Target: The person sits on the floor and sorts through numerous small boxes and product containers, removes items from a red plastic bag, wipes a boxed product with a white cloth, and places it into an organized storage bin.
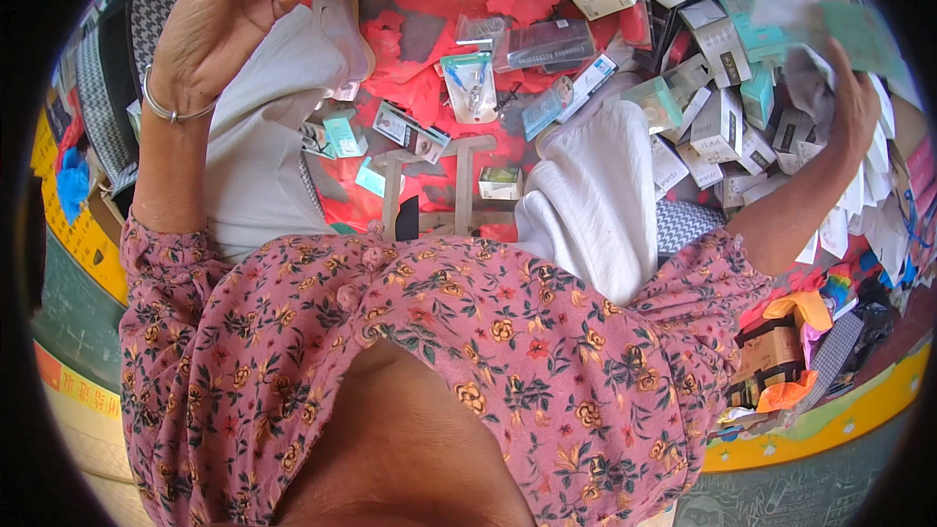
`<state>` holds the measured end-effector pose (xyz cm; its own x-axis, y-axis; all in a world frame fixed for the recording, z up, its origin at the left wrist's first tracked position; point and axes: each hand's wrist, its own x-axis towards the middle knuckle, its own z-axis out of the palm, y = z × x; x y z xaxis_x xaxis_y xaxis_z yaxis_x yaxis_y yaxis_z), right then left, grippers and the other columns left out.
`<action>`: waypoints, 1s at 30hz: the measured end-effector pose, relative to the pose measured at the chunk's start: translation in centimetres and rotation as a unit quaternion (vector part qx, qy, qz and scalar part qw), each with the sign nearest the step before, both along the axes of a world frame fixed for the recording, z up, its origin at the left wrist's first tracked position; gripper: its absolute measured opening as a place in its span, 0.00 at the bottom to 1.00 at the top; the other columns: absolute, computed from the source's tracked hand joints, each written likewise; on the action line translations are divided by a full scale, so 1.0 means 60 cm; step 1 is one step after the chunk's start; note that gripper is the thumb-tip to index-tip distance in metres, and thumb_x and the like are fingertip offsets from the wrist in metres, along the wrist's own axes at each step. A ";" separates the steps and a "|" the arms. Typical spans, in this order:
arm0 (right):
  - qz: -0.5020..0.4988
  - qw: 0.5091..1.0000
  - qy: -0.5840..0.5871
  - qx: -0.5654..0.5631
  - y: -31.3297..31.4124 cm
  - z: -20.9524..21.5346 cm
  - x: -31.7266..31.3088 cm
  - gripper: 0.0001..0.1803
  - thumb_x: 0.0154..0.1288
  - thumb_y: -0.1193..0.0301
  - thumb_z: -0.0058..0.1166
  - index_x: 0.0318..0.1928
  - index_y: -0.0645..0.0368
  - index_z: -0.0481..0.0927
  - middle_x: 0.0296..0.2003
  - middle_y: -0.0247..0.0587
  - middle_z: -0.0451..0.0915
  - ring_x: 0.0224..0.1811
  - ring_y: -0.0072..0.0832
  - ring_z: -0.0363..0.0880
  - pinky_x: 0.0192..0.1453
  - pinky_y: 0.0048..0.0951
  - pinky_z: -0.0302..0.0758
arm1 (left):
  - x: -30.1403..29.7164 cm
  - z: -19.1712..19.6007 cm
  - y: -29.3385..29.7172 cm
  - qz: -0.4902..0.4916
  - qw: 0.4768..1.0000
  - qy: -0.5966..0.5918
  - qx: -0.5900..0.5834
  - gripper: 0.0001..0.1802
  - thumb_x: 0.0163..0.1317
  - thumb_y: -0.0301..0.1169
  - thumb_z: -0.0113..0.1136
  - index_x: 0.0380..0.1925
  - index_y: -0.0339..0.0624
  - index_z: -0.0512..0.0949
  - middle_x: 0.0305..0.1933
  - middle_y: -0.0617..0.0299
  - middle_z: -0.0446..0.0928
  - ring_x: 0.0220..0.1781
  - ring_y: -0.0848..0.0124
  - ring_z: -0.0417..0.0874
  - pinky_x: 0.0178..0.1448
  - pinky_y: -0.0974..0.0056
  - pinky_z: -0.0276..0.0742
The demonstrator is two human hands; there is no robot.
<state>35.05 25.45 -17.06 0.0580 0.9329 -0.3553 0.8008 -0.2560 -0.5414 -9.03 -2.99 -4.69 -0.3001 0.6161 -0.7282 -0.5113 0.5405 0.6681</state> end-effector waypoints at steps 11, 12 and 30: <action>0.707 0.692 -0.145 -0.033 -0.380 -0.130 -0.319 0.40 0.40 0.58 0.63 0.53 0.63 0.63 0.42 0.46 0.74 0.41 0.39 0.76 0.42 0.36 0.73 | 0.009 -0.005 0.001 -0.009 1.000 -0.021 -0.001 0.09 0.55 0.22 0.47 0.36 0.32 0.71 0.30 0.58 0.75 0.29 0.73 0.75 0.33 0.74 0.72; 0.748 0.644 -0.144 0.072 -0.414 -0.195 -0.295 0.30 0.45 0.64 0.58 0.48 0.67 0.66 0.38 0.43 0.75 0.39 0.30 0.76 0.34 0.28 0.75 | 0.014 -0.004 0.003 -0.014 1.000 -0.028 -0.003 0.09 0.55 0.22 0.47 0.36 0.32 0.71 0.30 0.58 0.75 0.29 0.73 0.75 0.33 0.74 0.72; 0.088 0.949 0.183 -0.243 -0.168 -0.070 -0.160 0.22 0.47 0.60 0.55 0.41 0.62 0.75 0.36 0.44 0.74 0.32 0.29 0.74 0.37 0.30 0.72 | 0.010 -0.015 -0.004 -0.020 0.999 -0.027 -0.010 0.09 0.56 0.22 0.45 0.37 0.33 0.70 0.31 0.58 0.75 0.30 0.74 0.76 0.33 0.74 0.72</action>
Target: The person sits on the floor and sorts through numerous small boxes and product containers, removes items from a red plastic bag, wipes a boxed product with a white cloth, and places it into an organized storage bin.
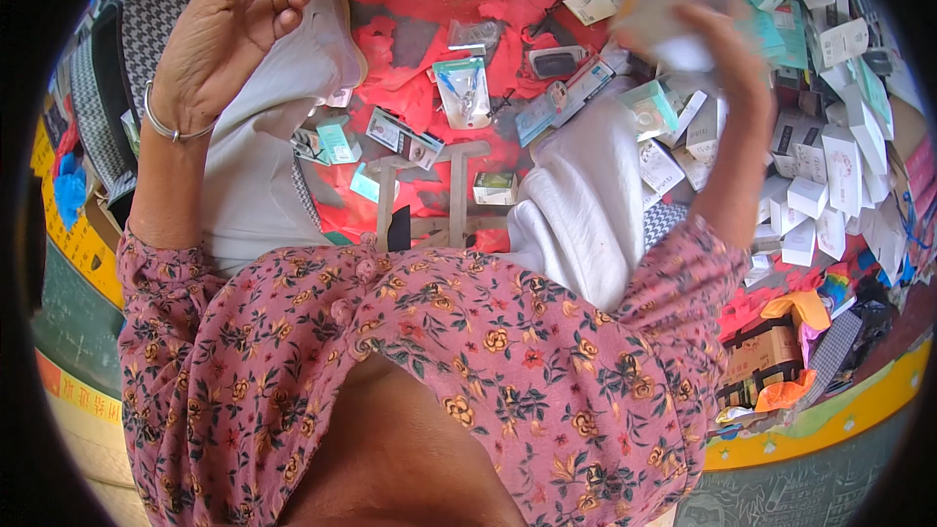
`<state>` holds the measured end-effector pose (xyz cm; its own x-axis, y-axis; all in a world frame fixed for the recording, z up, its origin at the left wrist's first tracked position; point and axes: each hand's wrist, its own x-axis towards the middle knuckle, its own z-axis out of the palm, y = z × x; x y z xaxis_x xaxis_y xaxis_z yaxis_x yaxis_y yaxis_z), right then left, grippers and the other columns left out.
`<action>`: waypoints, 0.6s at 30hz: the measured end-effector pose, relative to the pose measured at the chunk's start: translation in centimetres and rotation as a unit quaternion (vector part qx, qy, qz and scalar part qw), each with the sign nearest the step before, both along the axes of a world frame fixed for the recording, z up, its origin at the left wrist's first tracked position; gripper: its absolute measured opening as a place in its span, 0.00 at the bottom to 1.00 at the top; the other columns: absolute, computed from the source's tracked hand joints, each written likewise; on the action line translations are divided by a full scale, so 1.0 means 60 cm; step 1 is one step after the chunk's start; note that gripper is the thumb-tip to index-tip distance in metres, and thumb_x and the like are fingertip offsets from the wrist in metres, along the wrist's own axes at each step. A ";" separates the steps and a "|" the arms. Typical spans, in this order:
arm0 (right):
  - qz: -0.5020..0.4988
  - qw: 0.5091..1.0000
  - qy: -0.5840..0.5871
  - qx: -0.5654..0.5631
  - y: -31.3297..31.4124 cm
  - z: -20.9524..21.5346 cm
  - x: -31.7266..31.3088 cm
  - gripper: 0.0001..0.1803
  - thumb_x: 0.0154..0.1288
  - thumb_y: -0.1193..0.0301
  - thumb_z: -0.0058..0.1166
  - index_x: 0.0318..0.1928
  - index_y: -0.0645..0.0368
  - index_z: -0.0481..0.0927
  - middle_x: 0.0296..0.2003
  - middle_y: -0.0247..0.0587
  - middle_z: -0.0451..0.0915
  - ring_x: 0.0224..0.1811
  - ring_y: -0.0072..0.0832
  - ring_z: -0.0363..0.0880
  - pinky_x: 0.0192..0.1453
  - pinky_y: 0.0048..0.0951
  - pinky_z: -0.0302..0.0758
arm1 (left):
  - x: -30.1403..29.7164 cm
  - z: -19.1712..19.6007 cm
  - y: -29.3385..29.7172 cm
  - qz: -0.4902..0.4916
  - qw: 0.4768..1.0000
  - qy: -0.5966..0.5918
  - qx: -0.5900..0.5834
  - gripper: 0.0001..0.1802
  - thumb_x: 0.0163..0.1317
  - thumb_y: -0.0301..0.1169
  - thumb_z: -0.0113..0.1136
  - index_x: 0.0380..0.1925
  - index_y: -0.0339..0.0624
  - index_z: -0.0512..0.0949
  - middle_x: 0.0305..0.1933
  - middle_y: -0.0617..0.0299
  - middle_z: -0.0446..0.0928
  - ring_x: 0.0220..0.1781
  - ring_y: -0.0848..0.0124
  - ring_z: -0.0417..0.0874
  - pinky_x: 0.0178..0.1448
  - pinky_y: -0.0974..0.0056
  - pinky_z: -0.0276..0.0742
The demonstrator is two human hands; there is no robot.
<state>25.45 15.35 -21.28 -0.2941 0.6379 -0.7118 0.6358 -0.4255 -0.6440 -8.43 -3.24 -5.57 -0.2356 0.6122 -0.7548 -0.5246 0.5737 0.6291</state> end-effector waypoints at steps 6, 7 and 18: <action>-0.363 0.895 0.260 0.001 0.049 0.069 0.088 0.22 0.52 0.58 0.52 0.42 0.63 0.73 0.37 0.48 0.75 0.32 0.35 0.77 0.32 0.31 0.77 | 0.001 0.010 0.003 0.007 1.000 0.007 -0.001 0.09 0.56 0.22 0.44 0.37 0.32 0.70 0.31 0.57 0.75 0.30 0.73 0.76 0.33 0.74 0.72; -0.428 0.866 0.258 0.007 0.031 0.063 0.066 0.21 0.52 0.59 0.52 0.40 0.63 0.73 0.34 0.49 0.76 0.26 0.35 0.77 0.28 0.29 0.78 | 0.001 0.012 0.000 0.012 1.000 0.008 0.000 0.09 0.56 0.21 0.44 0.37 0.32 0.70 0.31 0.57 0.75 0.29 0.73 0.76 0.33 0.74 0.72; 0.590 0.773 0.005 0.231 -0.323 -0.168 -0.237 0.16 0.48 0.64 0.54 0.37 0.59 0.76 0.38 0.45 0.77 0.39 0.39 0.77 0.41 0.36 0.74 | 0.000 0.003 0.008 0.004 0.999 -0.046 0.002 0.08 0.55 0.20 0.46 0.35 0.32 0.71 0.31 0.56 0.75 0.29 0.73 0.76 0.34 0.75 0.72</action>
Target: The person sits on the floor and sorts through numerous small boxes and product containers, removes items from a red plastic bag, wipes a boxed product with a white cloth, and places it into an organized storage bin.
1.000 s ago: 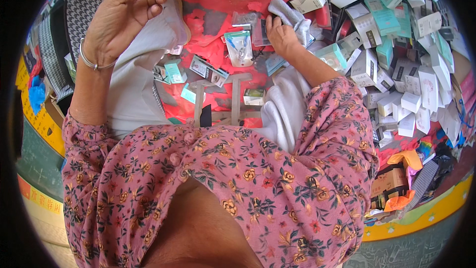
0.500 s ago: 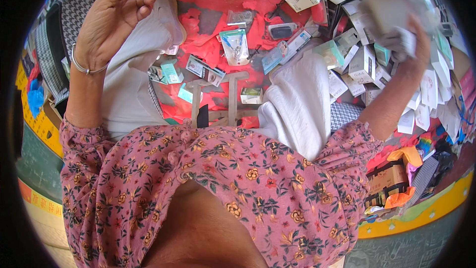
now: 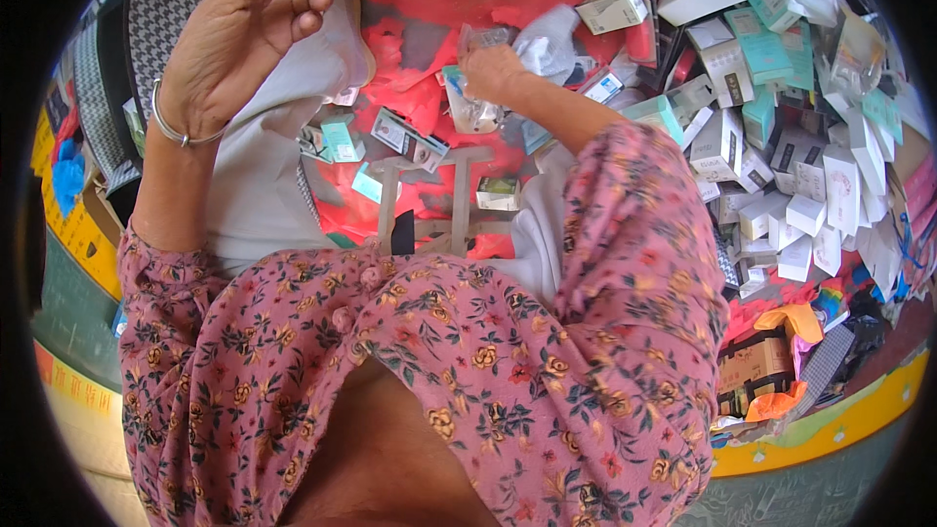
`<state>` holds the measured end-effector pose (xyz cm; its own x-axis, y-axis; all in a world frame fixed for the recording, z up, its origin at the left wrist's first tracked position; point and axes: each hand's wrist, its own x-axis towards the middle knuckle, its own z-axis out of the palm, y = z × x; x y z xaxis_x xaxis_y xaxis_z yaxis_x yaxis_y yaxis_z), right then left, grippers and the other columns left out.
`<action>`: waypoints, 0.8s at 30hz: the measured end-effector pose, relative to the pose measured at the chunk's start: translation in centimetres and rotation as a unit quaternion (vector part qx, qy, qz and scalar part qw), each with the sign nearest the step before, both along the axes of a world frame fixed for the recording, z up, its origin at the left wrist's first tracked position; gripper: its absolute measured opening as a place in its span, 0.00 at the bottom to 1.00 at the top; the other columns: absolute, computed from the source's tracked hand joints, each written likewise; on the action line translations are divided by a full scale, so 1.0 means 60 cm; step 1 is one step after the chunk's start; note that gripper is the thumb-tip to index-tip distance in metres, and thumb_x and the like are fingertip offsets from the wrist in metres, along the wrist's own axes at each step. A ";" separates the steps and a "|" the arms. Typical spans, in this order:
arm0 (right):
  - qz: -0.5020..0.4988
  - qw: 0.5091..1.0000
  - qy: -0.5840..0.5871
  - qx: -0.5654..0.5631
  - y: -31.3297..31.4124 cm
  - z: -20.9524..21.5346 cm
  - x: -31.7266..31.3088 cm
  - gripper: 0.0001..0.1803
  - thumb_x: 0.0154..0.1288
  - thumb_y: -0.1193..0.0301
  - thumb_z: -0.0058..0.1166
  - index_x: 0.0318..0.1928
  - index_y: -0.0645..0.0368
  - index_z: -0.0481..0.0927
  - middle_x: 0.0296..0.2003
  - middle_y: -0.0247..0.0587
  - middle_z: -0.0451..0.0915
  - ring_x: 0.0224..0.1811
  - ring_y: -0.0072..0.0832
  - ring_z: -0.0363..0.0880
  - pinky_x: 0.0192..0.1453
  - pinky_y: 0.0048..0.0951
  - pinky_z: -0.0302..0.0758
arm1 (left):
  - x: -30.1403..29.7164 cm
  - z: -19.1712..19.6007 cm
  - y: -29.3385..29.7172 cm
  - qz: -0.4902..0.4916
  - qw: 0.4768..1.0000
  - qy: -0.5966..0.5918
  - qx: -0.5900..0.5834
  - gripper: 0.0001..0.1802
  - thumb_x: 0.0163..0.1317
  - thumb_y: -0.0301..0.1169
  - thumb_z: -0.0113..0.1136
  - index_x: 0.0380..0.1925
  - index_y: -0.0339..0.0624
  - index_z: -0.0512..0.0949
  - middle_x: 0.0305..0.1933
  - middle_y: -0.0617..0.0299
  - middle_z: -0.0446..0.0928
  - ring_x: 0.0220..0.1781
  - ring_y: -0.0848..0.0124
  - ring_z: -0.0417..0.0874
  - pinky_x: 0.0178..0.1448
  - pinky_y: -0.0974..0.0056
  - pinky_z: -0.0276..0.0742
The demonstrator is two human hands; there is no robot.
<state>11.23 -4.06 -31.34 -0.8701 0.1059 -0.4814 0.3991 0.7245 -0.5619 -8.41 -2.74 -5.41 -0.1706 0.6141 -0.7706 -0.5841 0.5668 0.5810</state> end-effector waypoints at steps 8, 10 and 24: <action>0.037 0.967 -0.232 -0.099 -0.025 -0.056 0.033 0.20 0.42 0.63 0.57 0.35 0.65 0.78 0.38 0.50 0.77 0.41 0.39 0.77 0.44 0.34 0.73 | -0.007 0.000 -0.019 0.025 1.000 0.002 0.010 0.08 0.56 0.21 0.46 0.36 0.32 0.71 0.31 0.56 0.75 0.29 0.74 0.76 0.33 0.75 0.73; 0.080 0.985 -0.091 -0.122 0.005 -0.148 0.093 0.19 0.40 0.62 0.58 0.32 0.64 0.78 0.36 0.50 0.77 0.39 0.39 0.77 0.43 0.34 0.72 | -0.004 -0.001 -0.006 0.005 1.000 0.007 0.007 0.08 0.56 0.21 0.46 0.36 0.32 0.71 0.31 0.56 0.75 0.29 0.74 0.76 0.33 0.75 0.73; -0.620 0.724 0.058 -0.298 0.339 0.115 0.350 0.20 0.51 0.65 0.56 0.45 0.61 0.73 0.37 0.37 0.76 0.40 0.27 0.72 0.44 0.29 0.69 | 0.001 -0.003 -0.017 -0.004 0.999 0.054 0.007 0.10 0.57 0.24 0.47 0.38 0.31 0.70 0.32 0.57 0.75 0.31 0.74 0.75 0.35 0.74 0.72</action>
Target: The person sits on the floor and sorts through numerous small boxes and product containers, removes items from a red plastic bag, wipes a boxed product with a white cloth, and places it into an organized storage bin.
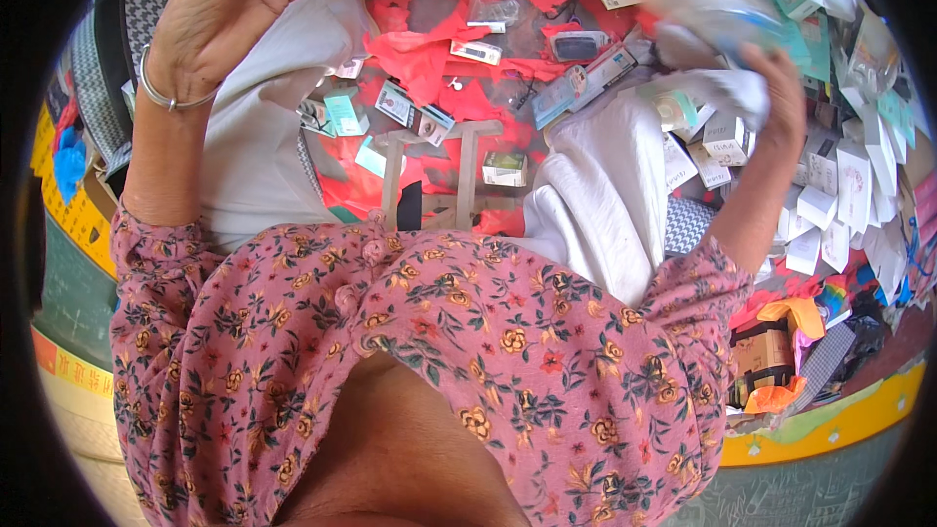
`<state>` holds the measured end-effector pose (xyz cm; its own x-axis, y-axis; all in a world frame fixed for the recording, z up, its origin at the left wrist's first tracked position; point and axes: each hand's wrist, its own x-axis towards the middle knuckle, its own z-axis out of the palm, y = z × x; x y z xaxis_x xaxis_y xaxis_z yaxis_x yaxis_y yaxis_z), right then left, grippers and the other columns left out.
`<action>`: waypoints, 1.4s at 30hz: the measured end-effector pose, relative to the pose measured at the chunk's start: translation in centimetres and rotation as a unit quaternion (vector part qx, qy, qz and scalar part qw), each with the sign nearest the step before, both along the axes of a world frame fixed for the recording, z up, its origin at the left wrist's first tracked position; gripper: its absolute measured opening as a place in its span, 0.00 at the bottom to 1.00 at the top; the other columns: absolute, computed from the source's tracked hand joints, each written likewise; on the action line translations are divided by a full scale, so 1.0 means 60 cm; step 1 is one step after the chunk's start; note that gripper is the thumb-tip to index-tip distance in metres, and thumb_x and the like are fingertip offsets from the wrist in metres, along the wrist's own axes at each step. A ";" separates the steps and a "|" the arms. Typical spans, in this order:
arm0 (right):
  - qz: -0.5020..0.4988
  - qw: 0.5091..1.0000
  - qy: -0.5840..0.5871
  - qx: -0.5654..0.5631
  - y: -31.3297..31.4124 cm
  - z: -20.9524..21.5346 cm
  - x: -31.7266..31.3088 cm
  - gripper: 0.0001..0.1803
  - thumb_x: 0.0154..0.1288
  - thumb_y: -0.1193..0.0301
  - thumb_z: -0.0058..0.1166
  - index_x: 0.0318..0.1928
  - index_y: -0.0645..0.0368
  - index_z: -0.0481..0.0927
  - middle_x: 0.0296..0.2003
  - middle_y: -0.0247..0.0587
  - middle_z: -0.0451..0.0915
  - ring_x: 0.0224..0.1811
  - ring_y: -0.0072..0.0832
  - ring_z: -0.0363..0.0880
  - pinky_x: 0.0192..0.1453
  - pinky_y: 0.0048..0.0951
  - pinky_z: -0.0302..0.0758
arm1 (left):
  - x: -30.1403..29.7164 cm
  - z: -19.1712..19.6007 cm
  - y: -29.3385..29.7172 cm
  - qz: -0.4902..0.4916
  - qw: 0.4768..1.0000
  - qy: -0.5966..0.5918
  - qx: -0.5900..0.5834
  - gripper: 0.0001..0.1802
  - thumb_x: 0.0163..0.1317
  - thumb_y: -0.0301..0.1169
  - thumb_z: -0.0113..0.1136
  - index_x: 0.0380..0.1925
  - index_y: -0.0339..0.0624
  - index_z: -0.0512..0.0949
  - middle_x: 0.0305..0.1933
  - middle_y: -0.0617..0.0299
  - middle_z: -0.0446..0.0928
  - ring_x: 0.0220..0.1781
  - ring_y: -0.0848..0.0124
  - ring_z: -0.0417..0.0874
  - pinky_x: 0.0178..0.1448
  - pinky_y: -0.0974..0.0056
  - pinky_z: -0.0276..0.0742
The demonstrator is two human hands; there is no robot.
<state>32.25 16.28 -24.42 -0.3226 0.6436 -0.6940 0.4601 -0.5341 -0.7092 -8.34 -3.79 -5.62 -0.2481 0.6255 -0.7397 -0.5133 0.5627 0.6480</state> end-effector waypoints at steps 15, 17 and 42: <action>0.609 0.733 -0.134 0.272 -0.304 -0.119 -0.358 0.17 0.49 0.57 0.54 0.30 0.57 0.79 0.30 0.42 0.79 0.33 0.36 0.79 0.36 0.35 0.73 | -0.009 0.002 0.008 -0.014 1.000 -0.006 0.015 0.11 0.54 0.23 0.51 0.37 0.30 0.71 0.32 0.57 0.75 0.30 0.74 0.75 0.33 0.74 0.72; 0.684 0.650 -0.094 0.318 -0.361 -0.159 -0.379 0.15 0.49 0.58 0.53 0.30 0.57 0.79 0.32 0.42 0.79 0.35 0.35 0.79 0.37 0.33 0.74 | -0.005 0.011 0.001 -0.008 1.000 -0.013 0.001 0.10 0.55 0.24 0.50 0.36 0.31 0.71 0.31 0.57 0.75 0.30 0.74 0.75 0.34 0.74 0.72; 0.208 0.969 0.043 0.128 -0.013 -0.113 -0.065 0.21 0.57 0.59 0.47 0.43 0.63 0.75 0.34 0.43 0.78 0.35 0.32 0.76 0.41 0.32 0.73 | -0.011 0.007 0.008 0.021 0.999 -0.027 0.005 0.09 0.55 0.20 0.46 0.36 0.30 0.70 0.31 0.55 0.74 0.29 0.73 0.75 0.33 0.74 0.72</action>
<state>28.33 15.48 -31.21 -0.6399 0.5930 -0.4887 0.5318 -0.1172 -0.8387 -9.00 -3.30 -5.18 -0.2347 0.6225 -0.7466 -0.5709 0.5334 0.6242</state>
